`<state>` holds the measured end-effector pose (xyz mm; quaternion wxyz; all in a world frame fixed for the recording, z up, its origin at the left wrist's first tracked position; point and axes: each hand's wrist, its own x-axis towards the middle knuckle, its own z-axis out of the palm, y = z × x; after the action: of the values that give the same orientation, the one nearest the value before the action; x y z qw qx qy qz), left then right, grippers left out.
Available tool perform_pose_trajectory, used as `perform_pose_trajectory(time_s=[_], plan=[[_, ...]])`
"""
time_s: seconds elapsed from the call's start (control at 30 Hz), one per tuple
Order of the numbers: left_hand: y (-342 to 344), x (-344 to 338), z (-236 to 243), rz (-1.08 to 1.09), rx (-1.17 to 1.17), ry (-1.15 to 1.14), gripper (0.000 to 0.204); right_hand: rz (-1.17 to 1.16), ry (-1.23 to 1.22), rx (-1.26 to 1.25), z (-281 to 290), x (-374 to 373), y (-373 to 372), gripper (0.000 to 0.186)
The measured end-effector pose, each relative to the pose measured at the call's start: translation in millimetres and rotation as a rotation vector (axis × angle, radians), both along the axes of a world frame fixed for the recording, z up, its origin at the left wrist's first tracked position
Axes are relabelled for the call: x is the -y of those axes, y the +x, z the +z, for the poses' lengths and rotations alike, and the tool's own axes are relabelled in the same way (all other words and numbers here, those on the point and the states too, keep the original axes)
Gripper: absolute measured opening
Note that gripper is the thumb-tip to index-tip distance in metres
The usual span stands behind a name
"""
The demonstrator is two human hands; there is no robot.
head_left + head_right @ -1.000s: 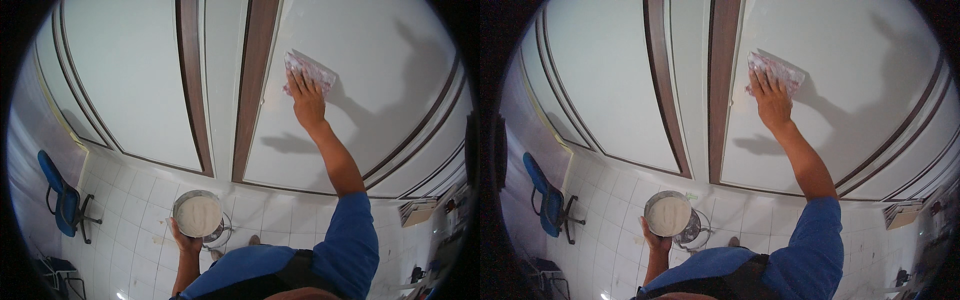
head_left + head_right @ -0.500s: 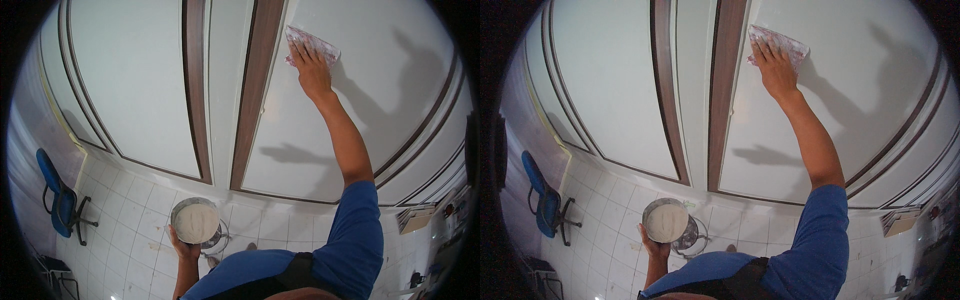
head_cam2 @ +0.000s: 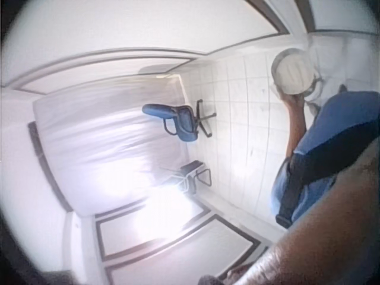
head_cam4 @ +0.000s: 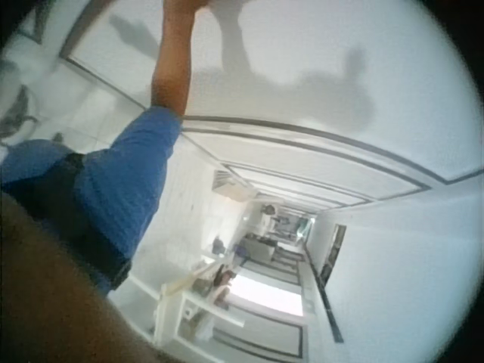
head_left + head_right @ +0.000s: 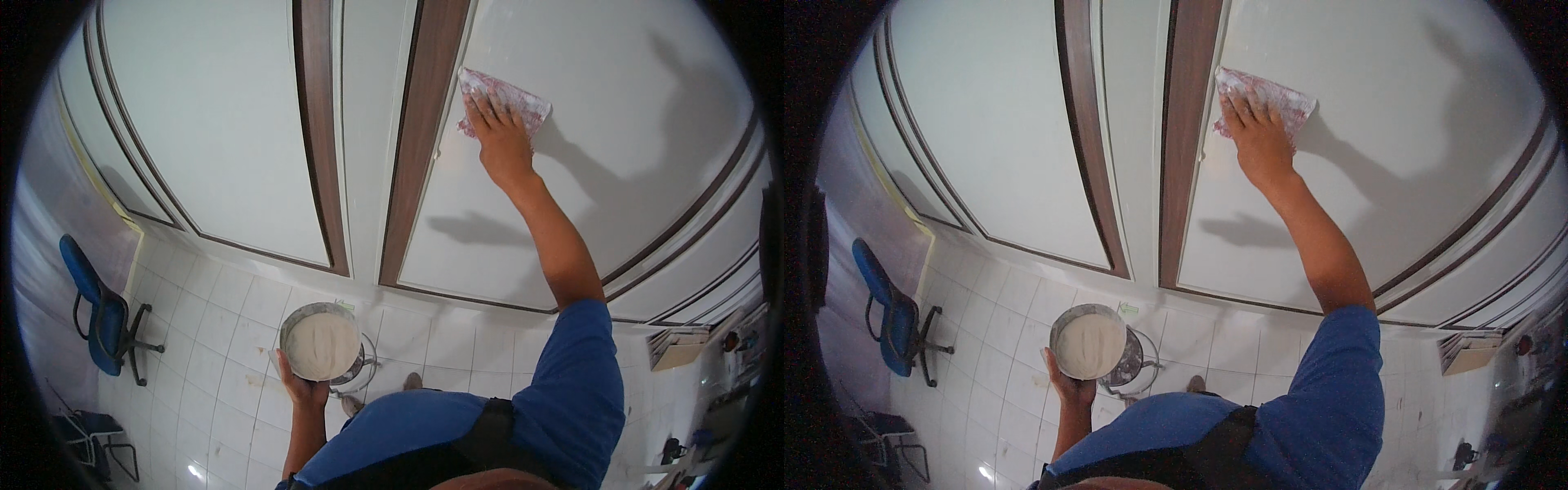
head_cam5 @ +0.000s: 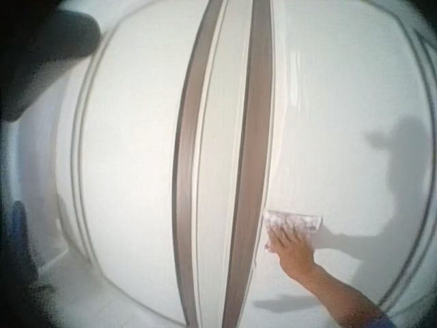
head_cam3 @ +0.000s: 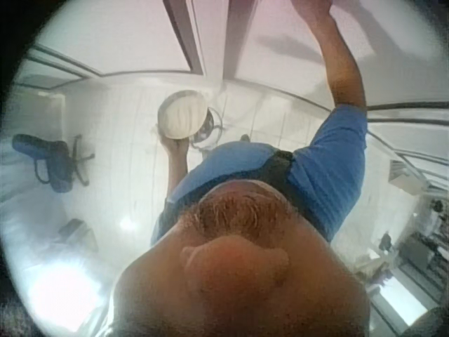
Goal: The person scoops a white compound from a bag into a small metal bowl, then stands up and walks to a wall. They use a small putty knife to apply the white compound to holes or gaps in the wall surface.
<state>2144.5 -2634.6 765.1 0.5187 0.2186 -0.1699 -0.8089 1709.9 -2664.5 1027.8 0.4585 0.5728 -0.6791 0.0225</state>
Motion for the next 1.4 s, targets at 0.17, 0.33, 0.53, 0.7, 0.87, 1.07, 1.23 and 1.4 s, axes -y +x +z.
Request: perform_pose_trajectory(time_s=[0.17, 0.33, 0.53, 0.7, 0.87, 1.07, 1.23, 1.4], plan=[[-2, 3, -6, -0.038, -0.008, -0.02, 0.067, 0.035, 0.026, 0.095, -61, 0, 8, 0.065], [1, 3, -10, -0.044, 0.012, -0.023, 0.068, 0.038, 0.077, 0.165, -118, 1, 12, 0.064], [-1, 7, -20, -0.038, 0.044, -0.009, 0.068, 0.061, 0.105, 0.198, -175, 3, 6, 0.061], [-2, 10, -22, -0.049, 0.047, 0.01, 0.068, 0.059, 0.138, 0.195, -193, 5, 2, 0.061], [-5, 12, -18, -0.039, 0.097, 0.006, 0.068, 0.094, 0.14, 0.186, -207, 7, -5, 0.059], [-7, 13, -14, -0.044, 0.132, 0.015, 0.069, 0.105, 0.127, 0.153, -238, 14, -19, 0.054], [-9, 13, -18, -0.008, 0.159, 0.041, 0.07, 0.177, 0.031, 0.09, -286, 27, -35, 0.049], [-13, 12, -13, -0.019, 0.175, 0.013, 0.071, 0.11, 0.166, -0.016, -323, 14, -41, 0.048]])
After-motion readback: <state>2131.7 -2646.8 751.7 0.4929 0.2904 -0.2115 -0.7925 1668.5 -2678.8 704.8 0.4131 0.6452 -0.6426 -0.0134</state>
